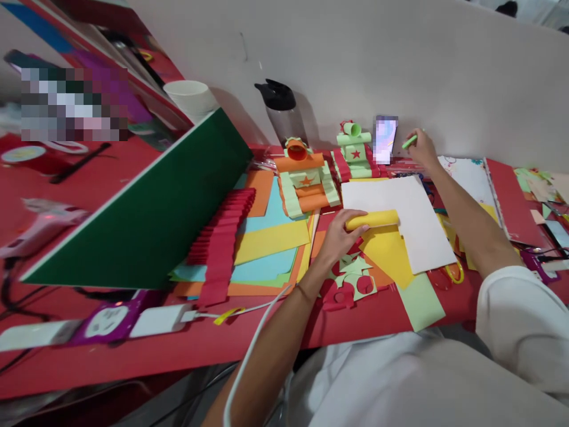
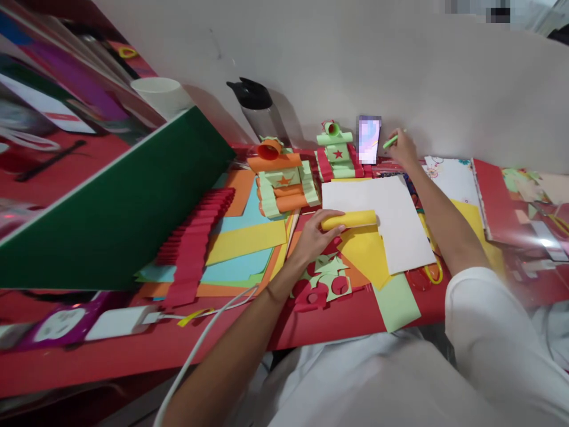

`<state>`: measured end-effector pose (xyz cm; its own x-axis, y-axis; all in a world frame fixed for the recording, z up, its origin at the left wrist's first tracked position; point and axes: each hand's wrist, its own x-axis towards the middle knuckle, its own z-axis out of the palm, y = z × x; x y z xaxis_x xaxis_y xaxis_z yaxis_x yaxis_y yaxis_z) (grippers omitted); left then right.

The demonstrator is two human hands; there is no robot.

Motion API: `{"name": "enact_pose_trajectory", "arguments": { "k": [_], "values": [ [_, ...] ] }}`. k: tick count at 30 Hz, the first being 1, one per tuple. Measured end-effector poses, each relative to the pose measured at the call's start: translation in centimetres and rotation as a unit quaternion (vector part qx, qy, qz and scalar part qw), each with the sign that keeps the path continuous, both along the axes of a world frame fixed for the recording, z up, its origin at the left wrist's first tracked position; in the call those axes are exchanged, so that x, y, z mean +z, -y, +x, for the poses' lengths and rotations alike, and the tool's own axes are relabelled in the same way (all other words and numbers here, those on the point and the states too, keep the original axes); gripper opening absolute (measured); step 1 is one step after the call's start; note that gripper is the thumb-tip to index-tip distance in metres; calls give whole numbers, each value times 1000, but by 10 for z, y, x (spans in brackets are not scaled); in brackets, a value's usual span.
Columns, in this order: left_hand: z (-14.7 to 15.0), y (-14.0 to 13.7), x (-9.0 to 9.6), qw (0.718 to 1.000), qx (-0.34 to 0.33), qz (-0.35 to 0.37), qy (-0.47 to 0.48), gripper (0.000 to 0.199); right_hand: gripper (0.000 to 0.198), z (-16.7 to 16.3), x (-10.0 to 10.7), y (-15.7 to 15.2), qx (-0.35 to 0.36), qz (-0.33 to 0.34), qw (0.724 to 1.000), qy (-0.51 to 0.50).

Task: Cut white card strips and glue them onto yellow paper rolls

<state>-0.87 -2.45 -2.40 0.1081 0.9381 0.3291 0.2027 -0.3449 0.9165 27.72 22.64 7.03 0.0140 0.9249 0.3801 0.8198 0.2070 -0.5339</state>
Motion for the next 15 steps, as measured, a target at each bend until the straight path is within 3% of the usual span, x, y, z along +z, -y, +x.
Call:
{"name": "enact_pose_trajectory", "arguments": {
  "k": [4, 9, 12, 15],
  "values": [
    [-1, -1, -1, 1000, -3, -4, 8, 32, 35, 7, 11, 74, 74, 6, 983, -171],
    [-3, -1, -1, 1000, 6, -2, -3, 33, 48, 10, 2, 181, 134, -43, 968, -210],
    [-5, -1, 0, 1000, 6, -3, -13, 34, 44, 11, -15, 220, 146, -74, 962, -219],
    [-7, -1, 1, 1000, 7, -7, -21, 37, 43, 9, -29, 236, 168, -101, 953, -233]
  ]
}}
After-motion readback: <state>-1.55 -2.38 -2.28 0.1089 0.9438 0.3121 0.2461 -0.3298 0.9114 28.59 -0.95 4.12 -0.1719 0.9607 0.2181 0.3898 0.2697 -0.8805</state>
